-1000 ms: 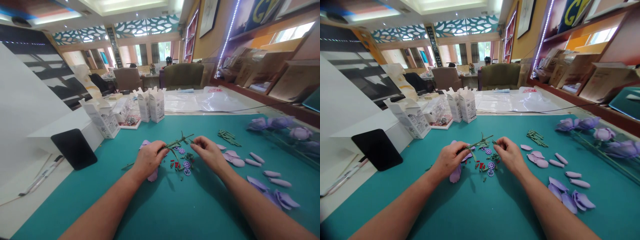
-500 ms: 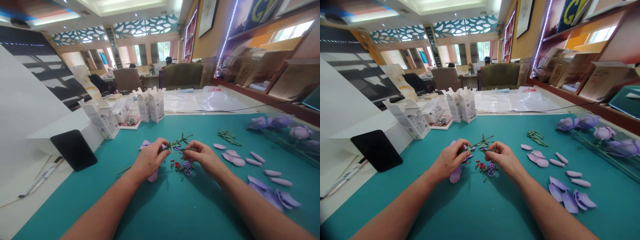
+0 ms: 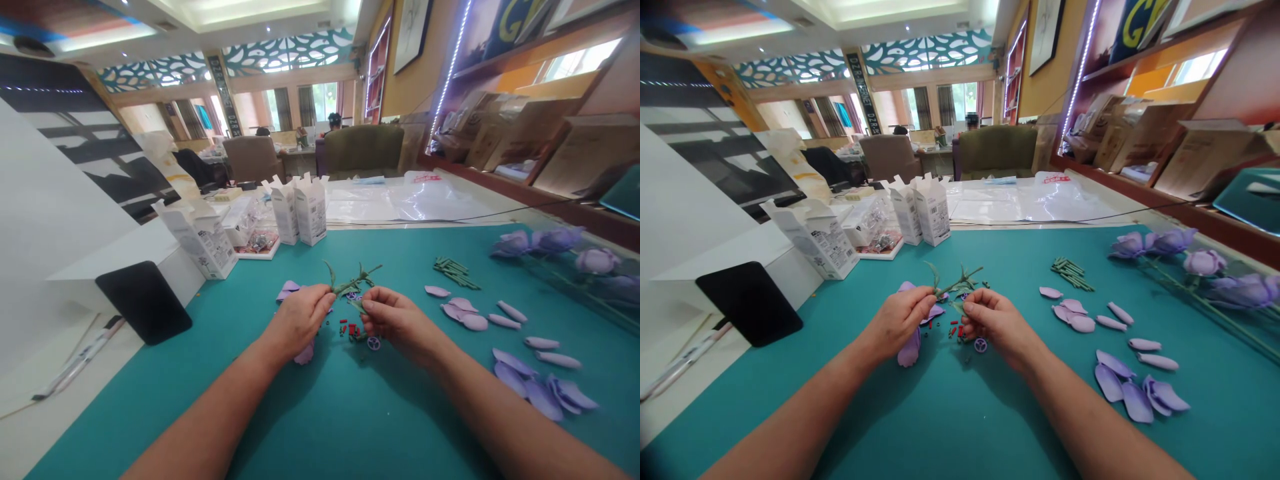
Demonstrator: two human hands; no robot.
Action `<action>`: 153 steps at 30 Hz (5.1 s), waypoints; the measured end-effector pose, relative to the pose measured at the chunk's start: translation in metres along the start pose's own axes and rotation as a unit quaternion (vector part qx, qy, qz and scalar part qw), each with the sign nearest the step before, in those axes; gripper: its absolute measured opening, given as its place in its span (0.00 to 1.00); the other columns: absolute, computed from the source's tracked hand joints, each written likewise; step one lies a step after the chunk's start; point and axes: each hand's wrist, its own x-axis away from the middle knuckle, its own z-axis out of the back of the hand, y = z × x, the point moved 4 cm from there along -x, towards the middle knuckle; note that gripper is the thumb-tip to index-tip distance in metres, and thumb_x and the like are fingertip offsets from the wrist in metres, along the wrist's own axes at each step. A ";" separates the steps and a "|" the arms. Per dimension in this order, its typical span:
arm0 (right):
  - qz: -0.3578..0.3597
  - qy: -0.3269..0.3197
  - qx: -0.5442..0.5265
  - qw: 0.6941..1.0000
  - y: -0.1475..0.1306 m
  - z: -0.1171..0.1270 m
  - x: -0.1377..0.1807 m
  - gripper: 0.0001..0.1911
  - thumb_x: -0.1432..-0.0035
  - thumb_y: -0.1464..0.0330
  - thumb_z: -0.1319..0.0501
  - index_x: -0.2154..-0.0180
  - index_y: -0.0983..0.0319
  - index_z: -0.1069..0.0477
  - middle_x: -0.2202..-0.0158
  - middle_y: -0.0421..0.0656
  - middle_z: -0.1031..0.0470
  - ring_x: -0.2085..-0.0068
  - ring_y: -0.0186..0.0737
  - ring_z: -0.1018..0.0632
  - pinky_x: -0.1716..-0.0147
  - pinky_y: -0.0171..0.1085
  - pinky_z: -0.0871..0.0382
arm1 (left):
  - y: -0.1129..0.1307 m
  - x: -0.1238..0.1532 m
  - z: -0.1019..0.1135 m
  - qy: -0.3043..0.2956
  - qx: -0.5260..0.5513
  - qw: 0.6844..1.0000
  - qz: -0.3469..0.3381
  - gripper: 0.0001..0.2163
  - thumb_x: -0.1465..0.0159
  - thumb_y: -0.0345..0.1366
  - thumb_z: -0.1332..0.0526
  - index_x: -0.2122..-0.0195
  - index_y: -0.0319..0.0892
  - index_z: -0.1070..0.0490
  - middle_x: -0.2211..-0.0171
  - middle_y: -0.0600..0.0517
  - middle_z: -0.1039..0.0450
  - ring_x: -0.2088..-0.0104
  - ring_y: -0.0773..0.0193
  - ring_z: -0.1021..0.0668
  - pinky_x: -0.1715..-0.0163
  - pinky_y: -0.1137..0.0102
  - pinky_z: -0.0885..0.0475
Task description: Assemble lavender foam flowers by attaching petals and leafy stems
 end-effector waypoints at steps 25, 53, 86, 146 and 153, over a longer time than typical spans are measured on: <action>0.041 -0.063 0.048 0.996 0.005 -0.019 0.006 0.18 0.49 0.56 0.36 0.61 0.61 0.31 0.80 0.32 0.41 0.77 0.30 0.36 0.74 0.34 0.37 | 0.005 0.001 -0.008 -0.020 -0.013 1.000 -0.018 0.11 0.34 0.36 0.54 0.72 0.43 0.39 0.75 0.53 0.33 0.73 0.64 0.31 0.73 0.71 0.39; -0.104 -0.131 0.025 0.986 0.005 -0.026 0.015 0.19 0.50 0.53 0.37 0.76 0.61 0.35 0.86 0.28 0.54 0.84 0.25 0.49 0.85 0.29 0.47 | 0.004 0.004 -0.005 0.034 -0.072 0.993 -0.083 0.10 0.34 0.34 0.51 0.67 0.41 0.32 0.72 0.52 0.29 0.71 0.66 0.29 0.69 0.72 0.36; -0.115 -0.114 -0.043 0.986 0.004 -0.027 0.021 0.18 0.51 0.56 0.35 0.77 0.62 0.36 0.86 0.28 0.55 0.84 0.24 0.50 0.85 0.28 0.48 | 0.011 0.007 -0.007 0.058 -0.107 0.979 -0.166 0.11 0.33 0.34 0.53 0.69 0.42 0.33 0.74 0.52 0.31 0.73 0.65 0.31 0.71 0.71 0.38; -0.045 0.030 -0.120 0.991 -0.006 0.002 0.000 0.18 0.43 0.55 0.41 0.69 0.65 0.27 0.82 0.34 0.39 0.83 0.27 0.40 0.82 0.31 0.40 | -0.008 -0.001 -0.009 -0.078 0.221 0.968 0.091 0.14 0.37 0.39 0.49 0.59 0.39 0.27 0.78 0.56 0.33 0.79 0.69 0.32 0.79 0.73 0.36; -0.041 0.091 -0.121 0.988 0.002 0.009 -0.004 0.14 0.39 0.61 0.44 0.70 0.64 0.28 0.81 0.35 0.38 0.82 0.28 0.39 0.81 0.30 0.39 | -0.009 0.000 -0.010 -0.069 0.349 0.919 0.169 0.13 0.40 0.37 0.47 0.59 0.38 0.28 0.78 0.56 0.33 0.82 0.73 0.36 0.83 0.76 0.42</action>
